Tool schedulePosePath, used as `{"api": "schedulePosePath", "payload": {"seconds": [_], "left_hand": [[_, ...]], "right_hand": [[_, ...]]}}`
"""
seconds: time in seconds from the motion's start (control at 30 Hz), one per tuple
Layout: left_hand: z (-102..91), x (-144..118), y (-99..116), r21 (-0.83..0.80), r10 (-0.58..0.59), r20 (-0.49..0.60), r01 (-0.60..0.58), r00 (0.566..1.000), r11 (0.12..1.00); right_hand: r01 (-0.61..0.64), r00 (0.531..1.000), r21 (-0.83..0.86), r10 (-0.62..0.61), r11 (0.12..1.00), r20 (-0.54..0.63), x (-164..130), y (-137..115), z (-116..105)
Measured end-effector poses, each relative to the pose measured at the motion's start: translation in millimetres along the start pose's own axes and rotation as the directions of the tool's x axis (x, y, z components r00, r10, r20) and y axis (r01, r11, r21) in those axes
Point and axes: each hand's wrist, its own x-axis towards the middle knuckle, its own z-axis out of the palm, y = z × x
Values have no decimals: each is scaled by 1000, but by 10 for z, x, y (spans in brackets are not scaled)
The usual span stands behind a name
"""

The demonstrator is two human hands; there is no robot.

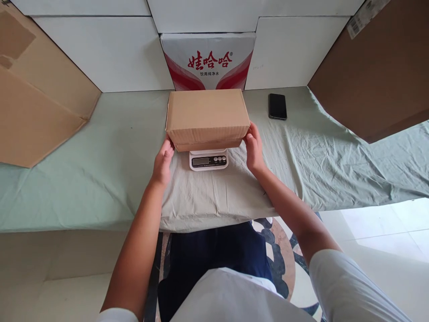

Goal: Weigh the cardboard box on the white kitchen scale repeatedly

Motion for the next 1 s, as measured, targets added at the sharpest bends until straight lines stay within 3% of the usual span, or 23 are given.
{"api": "schedulePosePath", "payload": {"seconds": [0.27,0.47,0.7,1.0], "left_hand": [[24,-9,44,-11,-15,4,15,1000,1000],[23,14,11,-12,-42,-6,42,999,999],[72,2,24,-31,-68,-2,68,998,997],[29,46,319,-56,-29,31,31,999,998]], "right_hand": [[18,998,-72,-14,997,56,-40,-104,25],[-29,993,-17,31,999,114,-54,-92,51],[32,992,1,-32,999,124,-54,-92,89],[39,981,-23,-34,999,193,47,-209,142]]}}
